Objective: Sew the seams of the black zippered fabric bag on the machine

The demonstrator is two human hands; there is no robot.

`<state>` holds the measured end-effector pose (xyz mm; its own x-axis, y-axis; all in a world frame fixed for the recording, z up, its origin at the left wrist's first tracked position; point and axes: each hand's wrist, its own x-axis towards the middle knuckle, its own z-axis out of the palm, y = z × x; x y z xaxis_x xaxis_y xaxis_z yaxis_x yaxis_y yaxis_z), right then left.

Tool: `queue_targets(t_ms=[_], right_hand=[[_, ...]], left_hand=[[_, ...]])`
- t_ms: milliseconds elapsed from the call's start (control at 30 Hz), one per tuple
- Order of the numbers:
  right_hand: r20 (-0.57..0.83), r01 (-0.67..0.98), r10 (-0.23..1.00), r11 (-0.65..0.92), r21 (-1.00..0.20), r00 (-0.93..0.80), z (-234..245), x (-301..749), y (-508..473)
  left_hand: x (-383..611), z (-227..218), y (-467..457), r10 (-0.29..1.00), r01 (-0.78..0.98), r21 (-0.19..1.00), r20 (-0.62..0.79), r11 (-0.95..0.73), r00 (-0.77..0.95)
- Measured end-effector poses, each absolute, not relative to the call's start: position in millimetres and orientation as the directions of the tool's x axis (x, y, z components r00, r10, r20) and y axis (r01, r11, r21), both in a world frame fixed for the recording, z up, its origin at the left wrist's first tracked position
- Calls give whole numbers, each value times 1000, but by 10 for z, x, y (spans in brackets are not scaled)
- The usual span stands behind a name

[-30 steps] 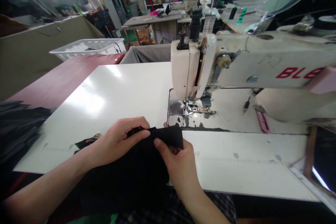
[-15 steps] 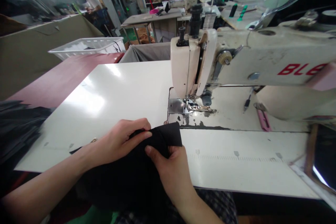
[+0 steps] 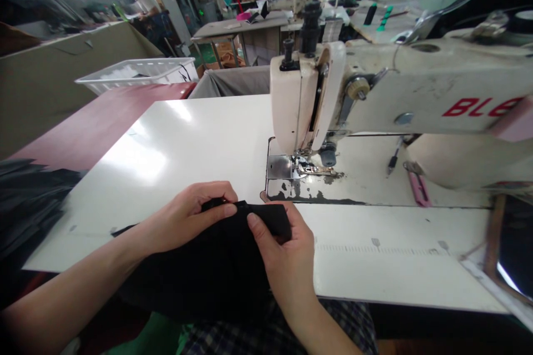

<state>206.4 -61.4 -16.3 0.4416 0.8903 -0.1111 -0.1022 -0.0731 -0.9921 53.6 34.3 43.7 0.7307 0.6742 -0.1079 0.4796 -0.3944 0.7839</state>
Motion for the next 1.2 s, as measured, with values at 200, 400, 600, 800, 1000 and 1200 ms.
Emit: queue_targets(t_ms=[200, 400, 600, 800, 1000, 1200], right_hand=[[63, -23, 902, 80, -997, 426, -208, 2010, -602], [14, -152, 977, 47, -987, 214, -231, 2108, -698], [-222, -560, 972, -225, -797, -76, -203, 2266, -695], [-308, -489, 951, -265, -831, 8, -227, 2246, -603], [-327, -395, 945, -306, -866, -14, -187, 2212, -572], [-216, -157, 973, -201, -967, 81, -189, 2207, -598]], left_hand=[[569, 382, 295, 726, 550, 765, -164, -334, 668], [559, 367, 311, 730, 496, 829, -168, -259, 663], [520, 370, 305, 698, 477, 846, -192, -239, 690], [536, 381, 279, 665, 457, 858, -202, -234, 719], [525, 367, 273, 635, 449, 863, -215, -233, 742], [511, 337, 275, 633, 435, 869, -204, -235, 747]])
